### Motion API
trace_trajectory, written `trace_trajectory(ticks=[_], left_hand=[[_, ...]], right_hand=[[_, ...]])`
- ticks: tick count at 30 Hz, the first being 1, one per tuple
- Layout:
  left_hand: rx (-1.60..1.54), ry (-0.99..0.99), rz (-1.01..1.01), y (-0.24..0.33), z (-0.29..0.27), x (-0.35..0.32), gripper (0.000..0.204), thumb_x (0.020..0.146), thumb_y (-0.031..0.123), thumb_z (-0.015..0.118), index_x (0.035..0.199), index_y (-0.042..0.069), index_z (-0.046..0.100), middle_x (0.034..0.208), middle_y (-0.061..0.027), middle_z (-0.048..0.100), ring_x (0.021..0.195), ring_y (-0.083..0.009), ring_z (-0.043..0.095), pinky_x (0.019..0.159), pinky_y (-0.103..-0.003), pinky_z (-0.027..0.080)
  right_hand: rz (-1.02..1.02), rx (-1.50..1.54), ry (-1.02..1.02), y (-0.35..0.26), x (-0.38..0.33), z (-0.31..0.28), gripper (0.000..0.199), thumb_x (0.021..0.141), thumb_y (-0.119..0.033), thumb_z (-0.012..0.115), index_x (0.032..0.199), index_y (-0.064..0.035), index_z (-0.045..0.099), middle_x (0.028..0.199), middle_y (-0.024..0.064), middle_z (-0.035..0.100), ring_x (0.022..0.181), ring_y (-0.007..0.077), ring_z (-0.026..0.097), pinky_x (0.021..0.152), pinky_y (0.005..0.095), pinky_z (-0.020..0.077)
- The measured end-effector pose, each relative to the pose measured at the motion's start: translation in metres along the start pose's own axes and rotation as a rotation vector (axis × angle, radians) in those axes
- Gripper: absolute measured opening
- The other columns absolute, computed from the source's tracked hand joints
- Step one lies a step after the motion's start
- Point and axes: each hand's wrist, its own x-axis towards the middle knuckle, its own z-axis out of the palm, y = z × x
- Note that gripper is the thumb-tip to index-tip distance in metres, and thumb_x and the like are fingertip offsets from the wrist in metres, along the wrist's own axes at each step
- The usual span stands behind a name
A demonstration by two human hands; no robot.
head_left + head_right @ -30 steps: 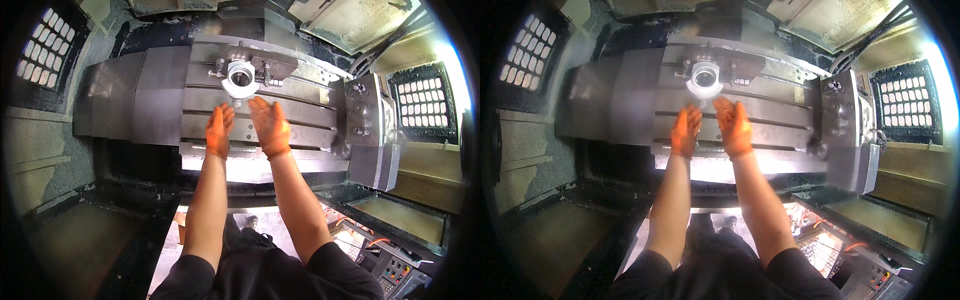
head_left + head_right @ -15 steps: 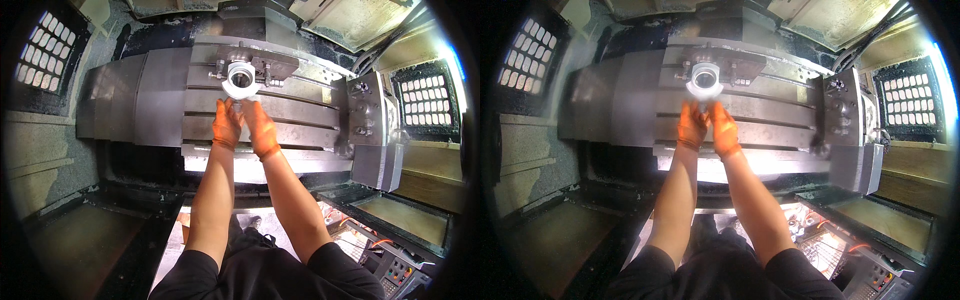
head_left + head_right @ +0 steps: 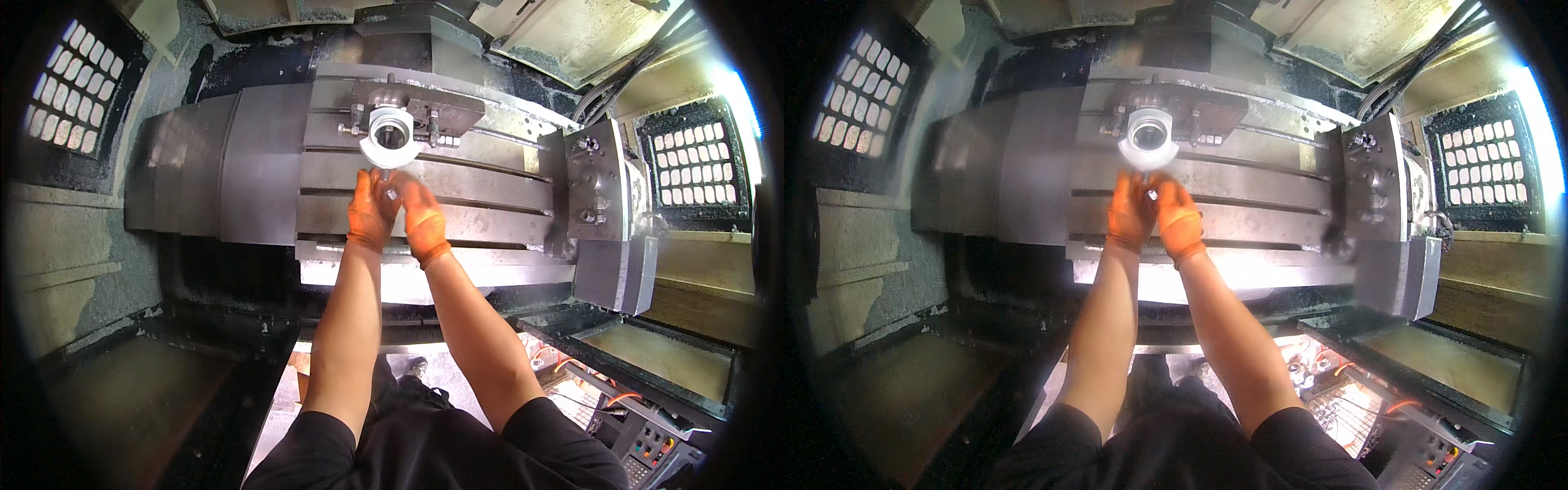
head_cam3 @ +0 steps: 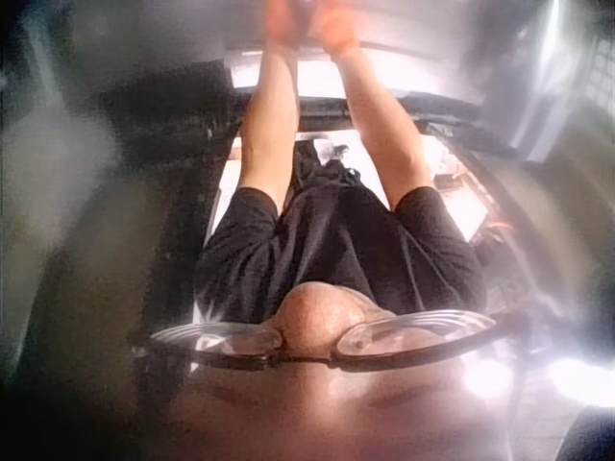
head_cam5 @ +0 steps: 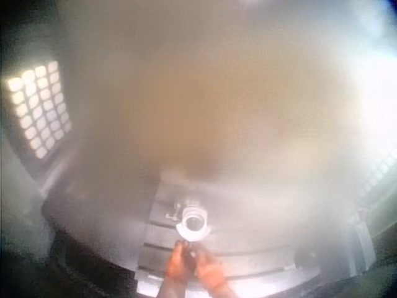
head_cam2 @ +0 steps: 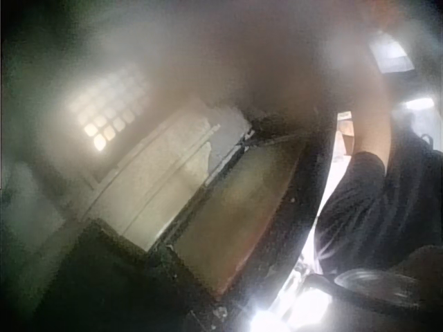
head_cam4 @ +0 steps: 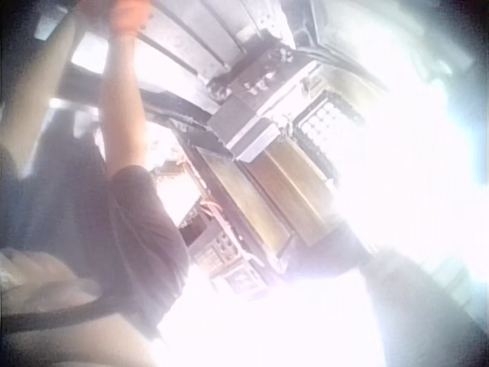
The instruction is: The person uses a dial bore gauge to measure the internal diameter of several cylindrical metal parts. They repeatedly insert the gauge, read the dial, and place the parts into a wire basket or onto a machine bed. The person also uses a compressed air nozzle to clean the parts and the machine bed.
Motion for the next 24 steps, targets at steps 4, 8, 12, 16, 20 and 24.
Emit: trace_trajectory(ticks=[4, 8, 12, 16, 20, 24], left_hand=[[0.046, -0.089, -0.07, -0.01, -0.018, 0.002, 0.062, 0.102, 0.058, 0.045, 0.134, 0.007, 0.056, 0.122, -0.0057, 0.061, 0.11, -0.0212, 0.059, 0.098, -0.034, 0.045], [0.184, -0.072, -0.146, -0.03, -0.008, -0.03, 0.062, 0.101, 0.058, 0.048, 0.128, 0.003, 0.061, 0.119, -0.0057, 0.065, 0.11, -0.0191, 0.059, 0.097, -0.034, 0.046], [0.763, 0.094, 0.16, -0.009, -0.045, -0.03, 0.058, 0.1, 0.054, 0.054, 0.122, 0.001, 0.063, 0.113, -0.0052, 0.068, 0.106, -0.016, 0.06, 0.094, -0.029, 0.046], [0.801, 0.198, 0.464, 0.062, -0.041, -0.002, 0.057, 0.097, 0.049, 0.062, 0.126, 0.001, 0.061, 0.106, -0.0048, 0.066, 0.097, -0.0151, 0.061, 0.089, -0.028, 0.047], [1.356, 0.195, 0.673, 0.113, 0.002, 0.05, 0.061, 0.098, 0.055, 0.053, 0.12, 0.0, 0.064, 0.104, -0.0173, 0.068, 0.096, -0.0226, 0.064, 0.088, -0.033, 0.049], [1.6, 0.093, 0.523, 0.137, 0.025, 0.074, 0.064, 0.097, 0.057, 0.047, 0.107, -0.002, 0.067, 0.087, -0.0242, 0.069, 0.081, -0.0305, 0.067, 0.081, -0.035, 0.051]], right_hand=[[0.111, 0.336, -0.036, -0.013, -0.002, 0.004, 0.032, 0.094, -0.014, 0.056, 0.125, -0.0091, 0.062, 0.114, 0.0167, 0.069, 0.106, 0.0361, 0.065, 0.095, 0.0418, 0.05], [0.135, -0.073, -0.114, 0.038, -0.013, 0.003, 0.031, 0.086, -0.013, 0.063, 0.116, -0.0069, 0.068, 0.108, 0.0192, 0.07, 0.103, 0.0395, 0.065, 0.088, 0.044, 0.0532], [0.41, -0.356, -0.261, 0.07, -0.005, -0.028, 0.03, 0.088, -0.018, 0.065, 0.116, -0.007, 0.069, 0.112, 0.0193, 0.07, 0.105, 0.0372, 0.066, 0.091, 0.0452, 0.0526], [0.381, -0.79, -0.568, 0.091, 0.001, -0.048, 0.028, 0.09, -0.022, 0.064, 0.114, -0.0093, 0.066, 0.12, 0.0182, 0.066, 0.11, 0.0363, 0.065, 0.095, 0.0465, 0.0518], [0.311, -0.868, -0.5, 0.069, -0.002, -0.051, 0.032, 0.088, -0.023, 0.065, 0.118, -0.0109, 0.061, 0.114, 0.0182, 0.067, 0.106, 0.0381, 0.066, 0.088, 0.0487, 0.0527], [0.485, -0.294, -0.33, 0.062, 0.004, -0.05, 0.048, 0.093, -0.031, 0.064, 0.133, -0.0038, 0.057, 0.122, 0.017, 0.066, 0.11, 0.0309, 0.065, 0.093, 0.0378, 0.0504]])
